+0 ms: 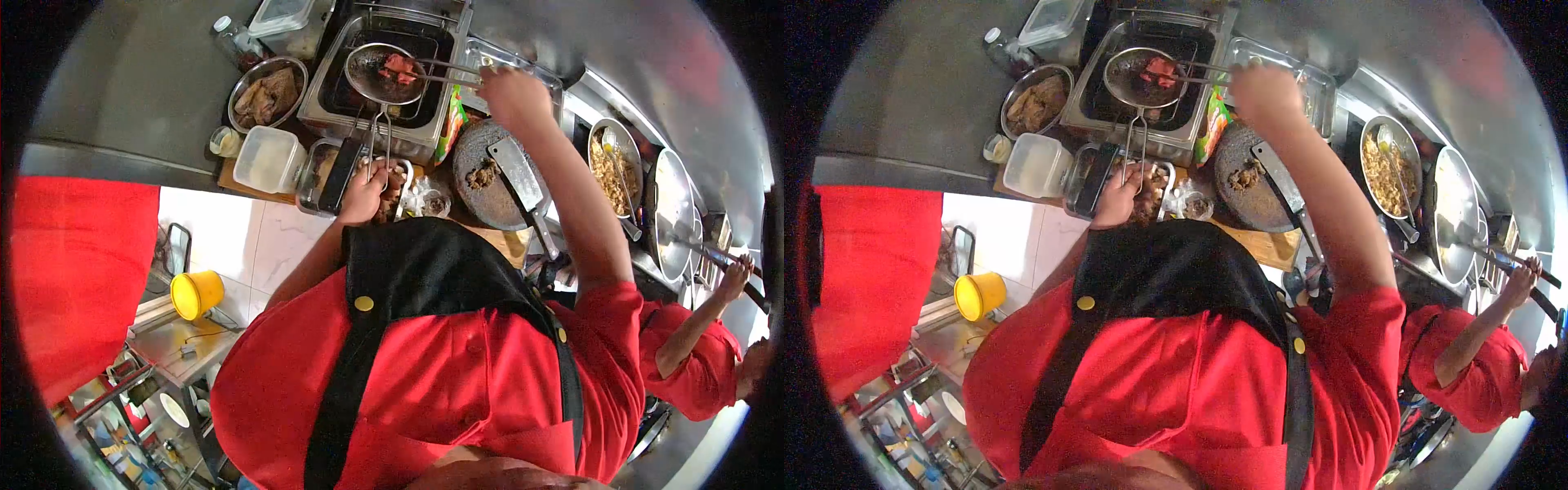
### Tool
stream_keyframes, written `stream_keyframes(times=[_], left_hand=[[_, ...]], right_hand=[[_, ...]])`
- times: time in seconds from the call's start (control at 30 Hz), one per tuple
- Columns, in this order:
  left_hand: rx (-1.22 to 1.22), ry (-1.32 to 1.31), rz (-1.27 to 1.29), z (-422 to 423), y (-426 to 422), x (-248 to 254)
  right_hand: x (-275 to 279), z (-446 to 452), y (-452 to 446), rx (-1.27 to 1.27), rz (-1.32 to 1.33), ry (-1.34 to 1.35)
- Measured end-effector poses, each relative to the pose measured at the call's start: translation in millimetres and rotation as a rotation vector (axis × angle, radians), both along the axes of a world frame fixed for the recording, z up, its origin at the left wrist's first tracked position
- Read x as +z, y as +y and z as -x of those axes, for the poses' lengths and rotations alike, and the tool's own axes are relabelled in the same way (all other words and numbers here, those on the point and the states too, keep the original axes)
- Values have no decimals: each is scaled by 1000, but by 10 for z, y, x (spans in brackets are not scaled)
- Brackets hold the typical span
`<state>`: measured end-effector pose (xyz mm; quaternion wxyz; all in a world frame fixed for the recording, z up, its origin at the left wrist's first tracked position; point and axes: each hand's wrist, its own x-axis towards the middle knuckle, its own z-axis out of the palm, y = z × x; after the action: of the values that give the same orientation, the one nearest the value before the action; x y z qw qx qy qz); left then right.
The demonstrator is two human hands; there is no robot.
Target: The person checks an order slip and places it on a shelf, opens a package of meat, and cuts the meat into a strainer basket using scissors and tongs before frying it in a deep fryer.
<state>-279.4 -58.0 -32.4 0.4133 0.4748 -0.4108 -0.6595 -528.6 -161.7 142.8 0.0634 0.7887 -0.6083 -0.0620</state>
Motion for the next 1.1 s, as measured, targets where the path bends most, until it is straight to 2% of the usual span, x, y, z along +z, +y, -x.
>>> stream_keyframes(times=[0.07, 0.1, 0.13, 0.23, 0.33, 0.43, 0.5, 0.6, 0.67, 0.73, 0.8, 1.0, 1.07, 1.1], left_hand=[[39, 22, 71, 39, 14, -7], [45, -81, 87, 53, 34, 67], [63, 14, -8, 68, 43, 26], [56, -19, 66, 73, 30, -63], [46, 68, 69, 76, 58, 129], [25, 98, 87, 46, -1, -102], [14, 110, 134, 48, -17, -76], [38, 129, 64, 42, 3, -87], [29, 270, 44, 22, -5, -146], [32, 211, 48, 13, 11, -131], [34, 152, 50, 4, 19, -77], [1, -3, 121, 7, 10, 29], [56, 79, 6, 52, 0, 103], [77, 28, -12, 82, -22, 228]], right_hand=[[-114, -219, -182, 102, 32, 64], [-115, -311, -216, 118, 35, 63], [-107, -404, -237, 108, 12, 79], [-83, -575, -259, 86, 33, 92], [-106, -572, -310, 48, 80, 65], [-27, -490, -317, 24, 62, 102], [31, -390, -361, 25, 11, -14], [67, -269, -541, 91, -77, -90], [149, -308, -473, 86, -107, -61], [161, -315, -378, 75, -138, -36], [59, -286, -324, 19, -14, -78], [-31, -373, -284, 28, -44, -38], [-88, -393, -301, -3, -42, -57], [-100, -401, -304, -27, -40, -74]])
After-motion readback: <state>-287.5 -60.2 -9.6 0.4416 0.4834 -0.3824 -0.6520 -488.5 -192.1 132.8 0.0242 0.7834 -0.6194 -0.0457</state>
